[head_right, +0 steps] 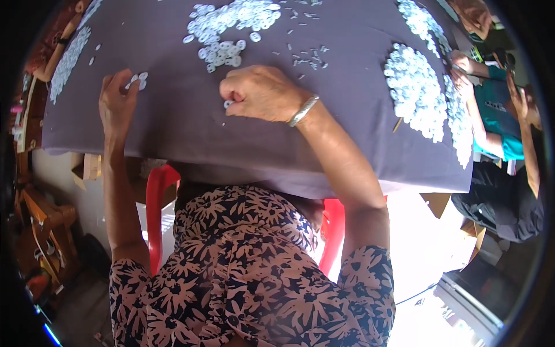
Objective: The person assembles plastic fasteners by inserting small pins into plastic pieces by hand and placing the assembled parts onto the table.
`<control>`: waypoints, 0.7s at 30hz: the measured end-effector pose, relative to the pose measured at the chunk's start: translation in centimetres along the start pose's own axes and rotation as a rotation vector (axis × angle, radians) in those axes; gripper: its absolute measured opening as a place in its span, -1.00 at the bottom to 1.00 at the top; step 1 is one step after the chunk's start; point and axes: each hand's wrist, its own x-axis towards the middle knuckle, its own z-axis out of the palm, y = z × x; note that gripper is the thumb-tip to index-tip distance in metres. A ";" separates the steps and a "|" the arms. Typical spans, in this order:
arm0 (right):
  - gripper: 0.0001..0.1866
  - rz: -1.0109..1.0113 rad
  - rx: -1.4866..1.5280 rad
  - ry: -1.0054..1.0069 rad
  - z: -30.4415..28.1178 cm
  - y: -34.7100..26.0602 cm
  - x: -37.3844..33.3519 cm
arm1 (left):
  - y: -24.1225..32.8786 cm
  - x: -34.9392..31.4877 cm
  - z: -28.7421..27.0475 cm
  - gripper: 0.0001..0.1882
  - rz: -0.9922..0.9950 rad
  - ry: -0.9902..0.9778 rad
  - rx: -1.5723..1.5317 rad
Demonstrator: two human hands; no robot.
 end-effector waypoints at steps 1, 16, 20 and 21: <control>-0.82 -0.040 0.020 0.023 0.2 0.0 -0.1 | 1.2 0.0 0.2 -0.85 -0.024 0.031 -0.113; -0.87 0.144 0.321 0.490 -0.4 1.7 0.2 | 12.4 -1.4 7.3 -0.72 -0.256 -0.362 -1.370; -0.79 0.128 0.375 0.448 -0.3 1.3 0.2 | 12.0 -1.8 7.3 -0.72 -0.310 -0.308 -1.404; -0.79 0.124 0.378 0.444 -0.4 1.4 0.2 | 11.8 -1.8 7.3 -0.70 -0.310 -0.317 -1.424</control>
